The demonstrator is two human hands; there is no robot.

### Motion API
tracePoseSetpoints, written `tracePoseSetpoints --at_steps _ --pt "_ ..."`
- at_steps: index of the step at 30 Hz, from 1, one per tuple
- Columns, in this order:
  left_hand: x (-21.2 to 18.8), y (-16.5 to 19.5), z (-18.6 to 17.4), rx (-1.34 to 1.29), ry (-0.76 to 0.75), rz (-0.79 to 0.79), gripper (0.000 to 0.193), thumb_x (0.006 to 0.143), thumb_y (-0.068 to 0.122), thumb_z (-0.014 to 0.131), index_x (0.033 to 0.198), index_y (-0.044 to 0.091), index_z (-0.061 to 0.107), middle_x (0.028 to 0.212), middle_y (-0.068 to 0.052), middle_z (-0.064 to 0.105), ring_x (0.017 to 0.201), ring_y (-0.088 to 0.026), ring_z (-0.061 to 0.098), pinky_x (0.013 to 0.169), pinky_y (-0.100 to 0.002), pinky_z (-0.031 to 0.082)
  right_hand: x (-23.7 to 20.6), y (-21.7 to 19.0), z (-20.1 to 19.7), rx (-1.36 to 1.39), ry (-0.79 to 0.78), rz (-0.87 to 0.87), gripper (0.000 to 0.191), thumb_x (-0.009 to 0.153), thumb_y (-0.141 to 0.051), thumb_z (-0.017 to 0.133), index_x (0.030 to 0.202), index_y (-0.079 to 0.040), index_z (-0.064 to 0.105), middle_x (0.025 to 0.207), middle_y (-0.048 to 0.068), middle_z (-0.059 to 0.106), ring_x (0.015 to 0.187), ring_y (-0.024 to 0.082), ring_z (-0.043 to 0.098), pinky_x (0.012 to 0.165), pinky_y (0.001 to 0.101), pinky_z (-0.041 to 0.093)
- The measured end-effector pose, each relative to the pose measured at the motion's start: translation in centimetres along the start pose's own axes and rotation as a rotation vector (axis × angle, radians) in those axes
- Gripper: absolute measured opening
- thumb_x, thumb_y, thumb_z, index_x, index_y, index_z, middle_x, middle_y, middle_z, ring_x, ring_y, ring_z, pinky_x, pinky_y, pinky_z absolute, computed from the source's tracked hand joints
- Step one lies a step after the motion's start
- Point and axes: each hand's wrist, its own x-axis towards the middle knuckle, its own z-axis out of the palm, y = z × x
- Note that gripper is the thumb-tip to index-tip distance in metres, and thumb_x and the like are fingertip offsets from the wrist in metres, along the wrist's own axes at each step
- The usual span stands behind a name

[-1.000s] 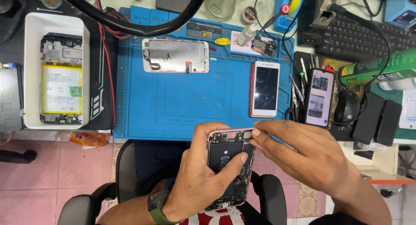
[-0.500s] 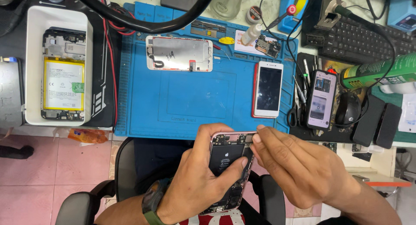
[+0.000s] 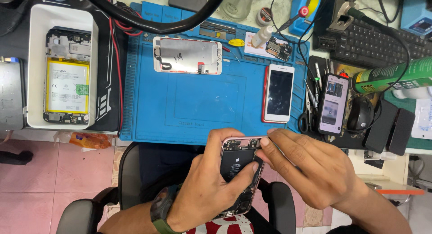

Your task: The person tests several smartphones, tapping their screens and checking the displays, then opens the back cover of a disassembled phone and works on its internal battery and components by hand. They use another working phone, appearing to take photos or reference information, and pick up a screwdriver near the end.

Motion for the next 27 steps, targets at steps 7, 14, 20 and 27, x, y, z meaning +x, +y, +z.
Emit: tracePoseSetpoints --at_steps 7,14,20,27 --pt "0.0 -0.2 -0.1 -0.011 -0.015 0.014 0.049 0.091 0.01 0.075 0.129 0.001 0.045 0.097 -0.012 0.078 0.087 -0.018 0.081 0.072 -0.031 0.064 -0.1 0.0 0.0 0.061 -0.016 0.046 0.035 0.086 -0.012 0.081 0.109 0.012 0.07 0.1 0.022 0.07 0.086 0.034 0.073 0.072 0.04 0.061" --pt "0.0 -0.2 0.0 0.015 -0.011 0.018 0.047 0.092 0.009 0.073 0.128 0.001 0.045 0.094 -0.012 0.078 0.083 -0.02 0.082 0.068 -0.031 0.064 -0.1 -0.4 0.2 0.033 -0.017 0.061 0.032 0.086 -0.011 0.08 0.107 0.012 0.071 0.101 0.023 0.07 0.086 0.034 0.074 0.073 0.0397 0.061" --pt "-0.1 -0.1 -0.2 0.006 -0.022 -0.034 0.047 0.091 0.01 0.072 0.128 0.001 0.043 0.093 -0.013 0.078 0.08 -0.02 0.082 0.065 -0.031 0.064 0.2 -0.8 0.6 -0.15 -0.053 -0.045 0.026 0.088 -0.006 0.077 0.102 0.016 0.071 0.099 0.027 0.071 0.086 0.035 0.074 0.074 0.0383 0.061" --pt "0.0 -0.5 -0.3 0.039 0.024 0.025 0.046 0.092 0.009 0.073 0.127 0.0 0.044 0.093 -0.013 0.077 0.082 -0.02 0.082 0.068 -0.032 0.064 0.4 -0.3 1.4 -0.244 -0.07 -0.162 0.024 0.087 -0.004 0.075 0.101 0.016 0.072 0.097 0.026 0.072 0.086 0.034 0.075 0.075 0.037 0.062"
